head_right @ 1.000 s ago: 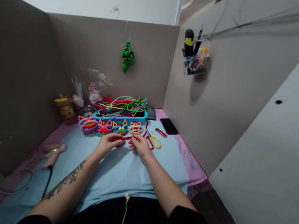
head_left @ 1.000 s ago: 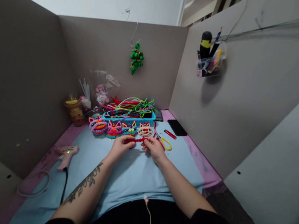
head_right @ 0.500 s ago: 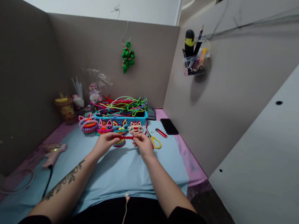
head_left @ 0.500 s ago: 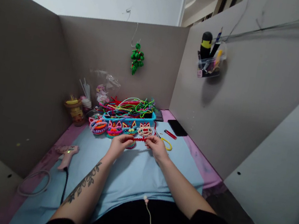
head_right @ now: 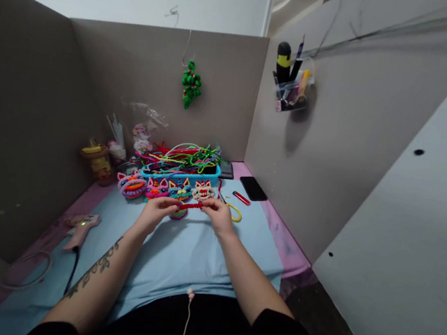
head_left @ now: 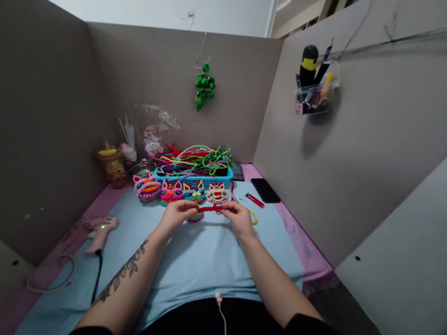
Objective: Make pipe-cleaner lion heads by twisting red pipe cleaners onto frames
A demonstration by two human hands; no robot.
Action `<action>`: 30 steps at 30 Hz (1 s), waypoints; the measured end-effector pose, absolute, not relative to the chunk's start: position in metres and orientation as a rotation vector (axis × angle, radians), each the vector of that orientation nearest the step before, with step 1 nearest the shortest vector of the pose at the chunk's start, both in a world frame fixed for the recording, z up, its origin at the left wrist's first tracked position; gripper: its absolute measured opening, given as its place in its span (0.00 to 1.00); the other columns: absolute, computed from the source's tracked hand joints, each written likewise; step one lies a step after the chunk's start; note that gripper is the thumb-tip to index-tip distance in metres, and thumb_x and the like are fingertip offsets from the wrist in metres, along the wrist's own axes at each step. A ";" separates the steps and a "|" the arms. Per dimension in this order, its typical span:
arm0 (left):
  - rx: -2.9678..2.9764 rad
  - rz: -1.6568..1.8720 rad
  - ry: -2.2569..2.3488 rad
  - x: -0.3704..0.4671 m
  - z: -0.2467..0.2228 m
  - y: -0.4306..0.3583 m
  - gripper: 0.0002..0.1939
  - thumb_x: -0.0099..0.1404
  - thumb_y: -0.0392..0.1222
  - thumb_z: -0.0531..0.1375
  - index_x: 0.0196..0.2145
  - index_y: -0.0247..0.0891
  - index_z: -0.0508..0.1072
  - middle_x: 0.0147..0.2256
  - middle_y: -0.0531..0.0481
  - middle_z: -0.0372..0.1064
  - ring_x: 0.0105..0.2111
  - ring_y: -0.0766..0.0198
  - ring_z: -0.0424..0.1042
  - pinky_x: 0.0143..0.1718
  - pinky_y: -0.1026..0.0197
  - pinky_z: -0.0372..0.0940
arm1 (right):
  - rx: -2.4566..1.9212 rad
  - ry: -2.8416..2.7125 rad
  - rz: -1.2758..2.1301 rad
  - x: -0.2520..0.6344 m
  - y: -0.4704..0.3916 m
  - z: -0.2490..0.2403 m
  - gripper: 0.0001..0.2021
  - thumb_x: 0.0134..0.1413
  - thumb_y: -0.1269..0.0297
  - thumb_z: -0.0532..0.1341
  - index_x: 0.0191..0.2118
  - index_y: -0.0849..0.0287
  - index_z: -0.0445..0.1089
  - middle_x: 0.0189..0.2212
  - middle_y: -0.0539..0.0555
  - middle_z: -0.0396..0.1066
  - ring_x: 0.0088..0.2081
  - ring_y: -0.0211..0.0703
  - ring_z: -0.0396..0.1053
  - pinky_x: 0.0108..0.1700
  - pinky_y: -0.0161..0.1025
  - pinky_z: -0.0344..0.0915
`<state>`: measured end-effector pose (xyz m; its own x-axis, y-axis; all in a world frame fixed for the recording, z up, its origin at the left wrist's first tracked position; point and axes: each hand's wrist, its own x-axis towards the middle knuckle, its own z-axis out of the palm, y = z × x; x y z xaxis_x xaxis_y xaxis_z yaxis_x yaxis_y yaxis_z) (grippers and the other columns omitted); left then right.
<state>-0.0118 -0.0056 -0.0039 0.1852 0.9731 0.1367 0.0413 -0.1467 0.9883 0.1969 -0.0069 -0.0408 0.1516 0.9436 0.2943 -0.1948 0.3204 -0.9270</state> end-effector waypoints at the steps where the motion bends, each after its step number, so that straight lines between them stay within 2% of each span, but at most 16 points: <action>1: 1.450 1.141 1.058 -0.010 -0.004 -0.007 0.19 0.47 0.44 0.66 0.37 0.31 0.76 0.32 0.43 0.76 0.31 0.59 0.74 0.35 0.59 0.67 | -0.874 -1.092 0.994 0.197 -0.007 -0.041 0.08 0.34 0.66 0.67 0.27 0.59 0.74 0.27 0.51 0.74 0.31 0.41 0.69 0.36 0.38 0.64; 5: 1.506 1.115 1.091 -0.005 -0.003 -0.011 0.22 0.47 0.42 0.66 0.41 0.31 0.74 0.30 0.44 0.76 0.29 0.59 0.74 0.32 0.60 0.68 | -0.857 -1.025 1.035 0.196 -0.006 -0.041 0.09 0.33 0.65 0.68 0.28 0.59 0.73 0.26 0.51 0.73 0.30 0.40 0.69 0.36 0.38 0.64; 12: 1.570 1.142 1.054 -0.002 -0.008 -0.013 0.18 0.48 0.41 0.65 0.38 0.32 0.74 0.29 0.45 0.75 0.28 0.61 0.73 0.31 0.60 0.67 | -0.836 -0.968 1.090 0.192 -0.009 -0.038 0.10 0.31 0.65 0.68 0.27 0.60 0.72 0.25 0.50 0.73 0.28 0.38 0.68 0.35 0.38 0.65; 19: 1.639 1.250 1.093 -0.004 -0.006 -0.010 0.13 0.53 0.45 0.61 0.33 0.34 0.75 0.27 0.48 0.72 0.27 0.64 0.70 0.29 0.63 0.63 | -0.893 -1.054 1.063 0.191 -0.009 -0.039 0.09 0.34 0.65 0.67 0.28 0.59 0.73 0.24 0.50 0.72 0.28 0.39 0.68 0.34 0.38 0.64; 25: 1.498 1.354 1.174 -0.011 -0.017 0.004 0.13 0.53 0.48 0.59 0.28 0.34 0.71 0.22 0.52 0.67 0.22 0.68 0.65 0.25 0.65 0.61 | -0.900 -1.257 0.649 0.192 -0.017 -0.033 0.02 0.43 0.68 0.62 0.27 0.57 0.73 0.29 0.52 0.71 0.34 0.42 0.68 0.39 0.40 0.65; 30: 1.440 1.277 1.163 -0.009 -0.023 0.008 0.16 0.53 0.52 0.59 0.25 0.33 0.68 0.19 0.54 0.63 0.19 0.70 0.62 0.21 0.67 0.59 | -0.847 -1.502 0.411 0.189 -0.026 -0.028 0.06 0.49 0.69 0.59 0.28 0.54 0.74 0.32 0.53 0.71 0.37 0.43 0.68 0.43 0.43 0.64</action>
